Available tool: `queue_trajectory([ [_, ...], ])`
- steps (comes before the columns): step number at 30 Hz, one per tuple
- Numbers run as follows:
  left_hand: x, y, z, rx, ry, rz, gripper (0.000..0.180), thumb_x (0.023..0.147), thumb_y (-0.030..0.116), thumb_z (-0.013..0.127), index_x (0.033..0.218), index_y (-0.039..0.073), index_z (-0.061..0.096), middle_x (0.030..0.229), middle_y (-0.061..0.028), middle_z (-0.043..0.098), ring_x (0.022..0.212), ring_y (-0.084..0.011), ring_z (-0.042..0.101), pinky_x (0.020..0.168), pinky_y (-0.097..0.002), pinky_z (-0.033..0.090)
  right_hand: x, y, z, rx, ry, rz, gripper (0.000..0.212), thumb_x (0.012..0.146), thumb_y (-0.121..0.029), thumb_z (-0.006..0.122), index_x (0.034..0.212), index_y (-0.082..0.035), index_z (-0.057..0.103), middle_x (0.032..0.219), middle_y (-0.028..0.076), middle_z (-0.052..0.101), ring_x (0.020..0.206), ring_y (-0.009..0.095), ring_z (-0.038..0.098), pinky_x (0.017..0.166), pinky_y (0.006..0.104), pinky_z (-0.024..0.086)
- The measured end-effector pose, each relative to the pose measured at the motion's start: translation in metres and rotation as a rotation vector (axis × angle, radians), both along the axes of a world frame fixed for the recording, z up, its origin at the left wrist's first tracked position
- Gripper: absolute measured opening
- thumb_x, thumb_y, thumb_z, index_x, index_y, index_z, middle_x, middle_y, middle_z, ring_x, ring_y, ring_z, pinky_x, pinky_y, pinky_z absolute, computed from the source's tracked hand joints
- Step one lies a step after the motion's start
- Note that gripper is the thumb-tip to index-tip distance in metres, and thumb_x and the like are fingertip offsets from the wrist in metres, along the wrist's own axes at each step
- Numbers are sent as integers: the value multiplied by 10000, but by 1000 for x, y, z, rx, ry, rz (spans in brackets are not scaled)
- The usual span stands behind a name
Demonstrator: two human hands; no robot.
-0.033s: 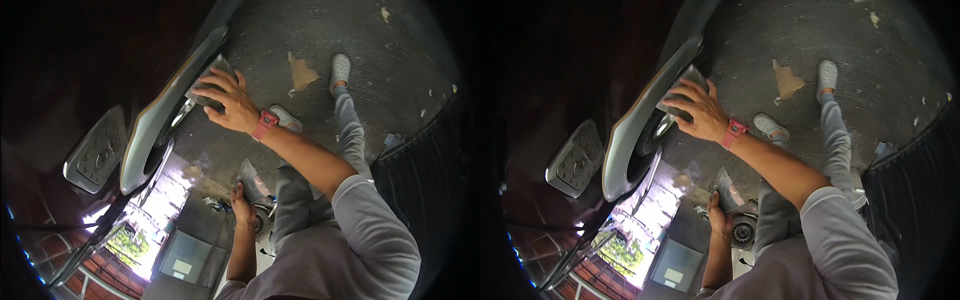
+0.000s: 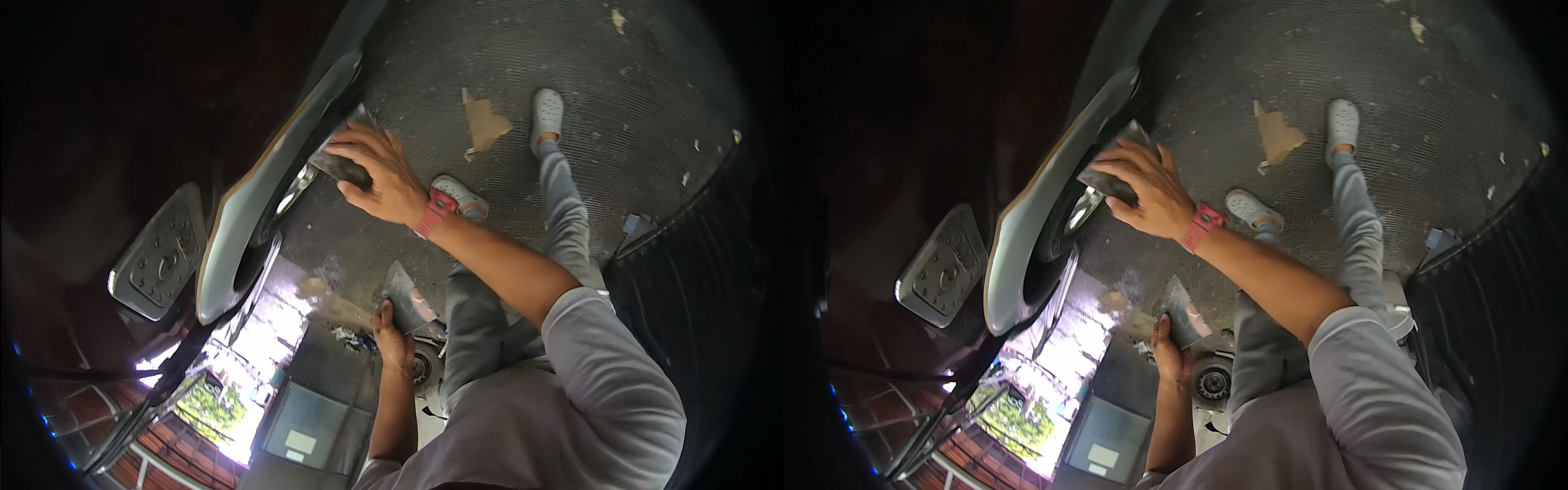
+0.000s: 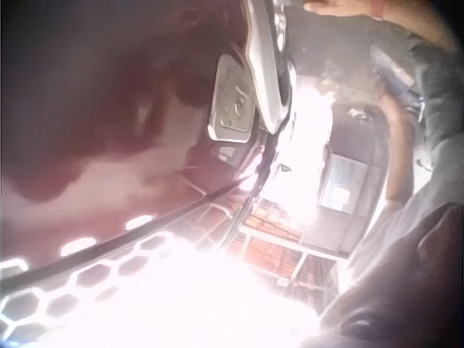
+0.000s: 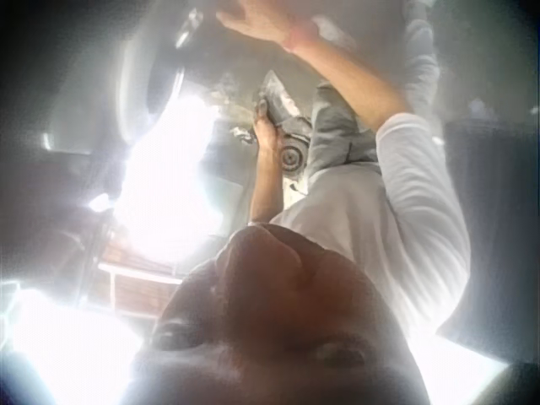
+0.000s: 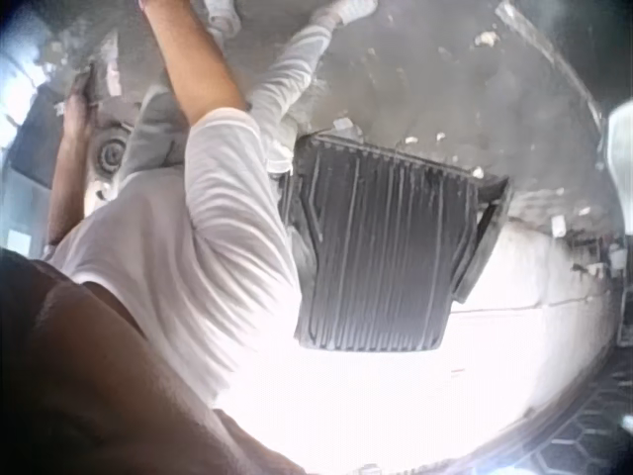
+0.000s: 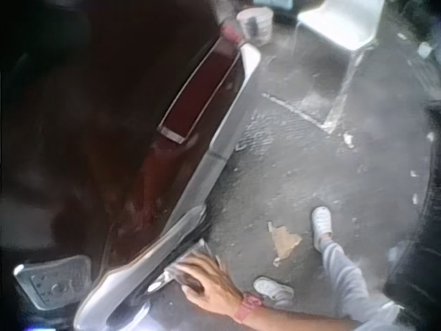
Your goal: The person sands the front and rear wheel arches of a maroon SUV using sandpaper sheets. They move around the vehicle, sanding different sections of the plastic bumper trim and occasionally touching the surface with a finger.
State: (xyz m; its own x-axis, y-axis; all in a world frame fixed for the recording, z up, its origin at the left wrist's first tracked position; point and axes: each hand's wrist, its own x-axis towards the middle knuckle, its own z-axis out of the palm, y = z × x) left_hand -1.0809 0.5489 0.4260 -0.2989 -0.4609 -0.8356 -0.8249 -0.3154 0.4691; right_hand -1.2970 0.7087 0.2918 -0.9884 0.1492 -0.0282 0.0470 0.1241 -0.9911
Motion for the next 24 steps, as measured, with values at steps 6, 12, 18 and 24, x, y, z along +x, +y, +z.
queue_trajectory([
  [6, -47, 52, 18, 13, 71, -211, 389, 1032, 240, 682, 1338, 35, 555, 1270, -102, 657, 1145, -224, 652, 1019, -381, 533, 118, 160, 15, -1210, -774, -255, 509, 987, -156, 641, 1483, -149, 527, 1441, 69, 557, 1378, 233, 524, 1089, 462, 459],
  [12, -123, 208, 52, 57, 200, -685, 476, 1084, 286, 599, 1445, -4, 484, 1340, -120, 621, 1204, -196, 600, 1059, -348, 461, 144, 321, 115, -273, -376, 146, 533, 960, 15, 571, 1454, -186, 569, 1432, 97, 583, 1350, 303, 559, 1081, 473, 477],
  [18, -190, 397, 115, -206, 379, -1123, 549, 1100, 439, 519, 1385, -29, 555, 1282, -168, 665, 1173, -259, 613, 1050, -372, 449, 117, 413, 228, 589, -168, 204, 629, 830, 22, 642, 1357, -317, 686, 1432, 31, 583, 1434, 340, 464, 1181, 699, 230],
  [24, -246, 463, 101, 162, 610, -517, 571, 1095, 335, 556, 1500, -45, 422, 1434, -173, 570, 1285, -257, 575, 1127, -389, 430, 84, 520, 295, 658, -132, 366, 677, 803, 44, 632, 1365, -330, 680, 1447, 24, 583, 1475, 345, 430, 1228, 724, 129],
])
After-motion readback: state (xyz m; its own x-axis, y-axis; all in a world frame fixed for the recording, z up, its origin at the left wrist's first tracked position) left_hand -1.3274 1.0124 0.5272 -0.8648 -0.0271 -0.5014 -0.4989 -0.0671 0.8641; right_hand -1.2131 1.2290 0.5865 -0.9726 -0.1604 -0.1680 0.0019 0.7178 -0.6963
